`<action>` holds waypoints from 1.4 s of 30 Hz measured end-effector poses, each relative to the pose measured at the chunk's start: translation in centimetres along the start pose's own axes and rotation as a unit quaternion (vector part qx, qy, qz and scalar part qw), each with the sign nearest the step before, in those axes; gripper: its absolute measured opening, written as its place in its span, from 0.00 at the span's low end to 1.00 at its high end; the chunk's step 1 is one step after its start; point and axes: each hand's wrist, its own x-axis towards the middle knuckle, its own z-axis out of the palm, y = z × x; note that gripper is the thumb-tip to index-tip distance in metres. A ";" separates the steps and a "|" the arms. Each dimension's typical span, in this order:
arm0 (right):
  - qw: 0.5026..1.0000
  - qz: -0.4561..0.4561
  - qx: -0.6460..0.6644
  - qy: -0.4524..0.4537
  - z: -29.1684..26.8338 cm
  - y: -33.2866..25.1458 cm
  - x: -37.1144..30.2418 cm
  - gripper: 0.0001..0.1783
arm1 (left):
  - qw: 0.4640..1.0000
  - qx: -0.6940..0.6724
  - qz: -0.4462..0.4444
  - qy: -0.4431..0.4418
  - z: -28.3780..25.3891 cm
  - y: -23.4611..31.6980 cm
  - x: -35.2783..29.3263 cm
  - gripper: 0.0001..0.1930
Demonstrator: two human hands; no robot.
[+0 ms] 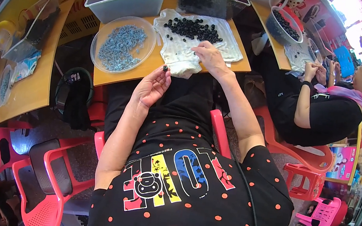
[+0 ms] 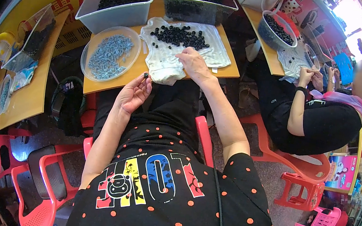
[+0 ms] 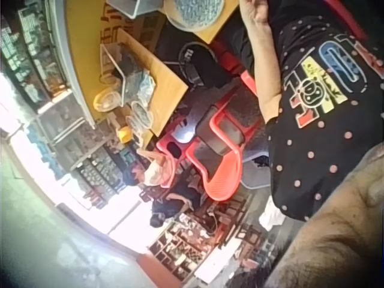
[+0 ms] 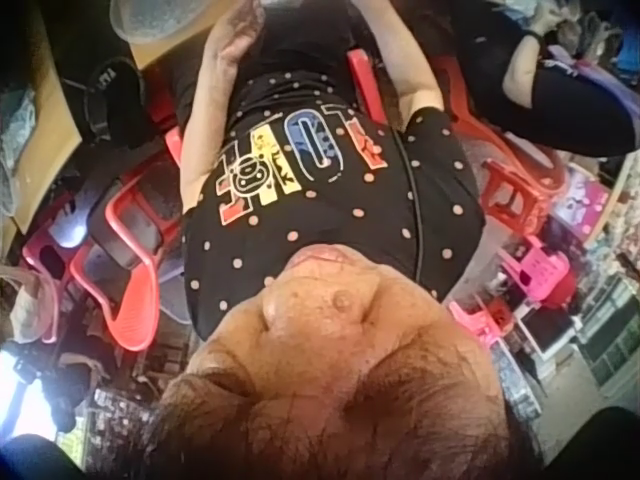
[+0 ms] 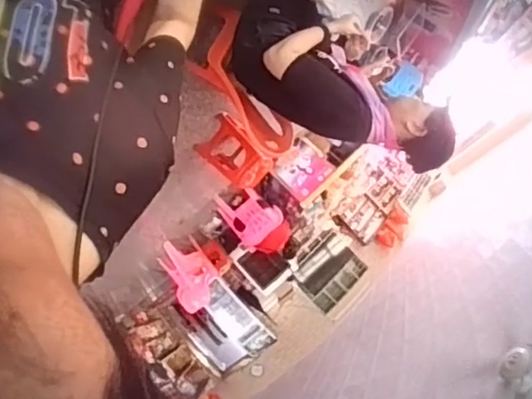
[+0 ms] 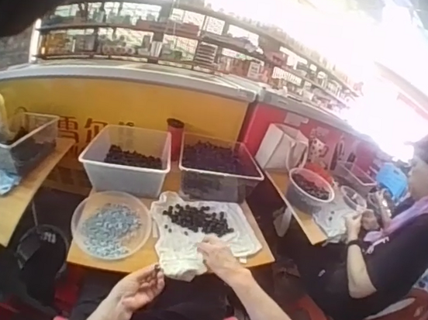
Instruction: The person assembles small components by picking up black beads and small inserts by hand and pressing the inserts into the beads one at a time.
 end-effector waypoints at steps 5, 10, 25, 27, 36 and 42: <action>0.998 -0.015 -0.034 -0.047 0.8 0.9 0.3 0.10 | 1.000 -0.004 0.003 0.010 -0.5 0.2 0.2 0.10; 0.938 0.153 0.311 0.005 -0.7 -3.2 -0.5 0.08 | 0.999 0.018 0.020 0.022 0.5 0.1 -0.5 0.09; 0.856 0.154 0.492 0.025 -3.4 -12.4 -2.9 0.08 | 0.993 0.096 0.063 -0.041 4.6 -0.4 -4.1 0.09; 0.860 0.149 0.487 0.032 -3.2 -12.3 -3.0 0.08 | 0.988 0.121 0.088 -0.040 4.7 -0.5 -4.3 0.09; 0.894 0.105 0.433 0.036 -3.7 -13.1 -2.9 0.08 | 0.985 0.133 0.094 -0.051 4.5 -0.8 -4.2 0.08; 0.928 0.092 0.358 0.042 -4.3 -13.9 -2.8 0.08 | 0.981 0.151 0.108 -0.047 4.7 -1.0 -4.3 0.08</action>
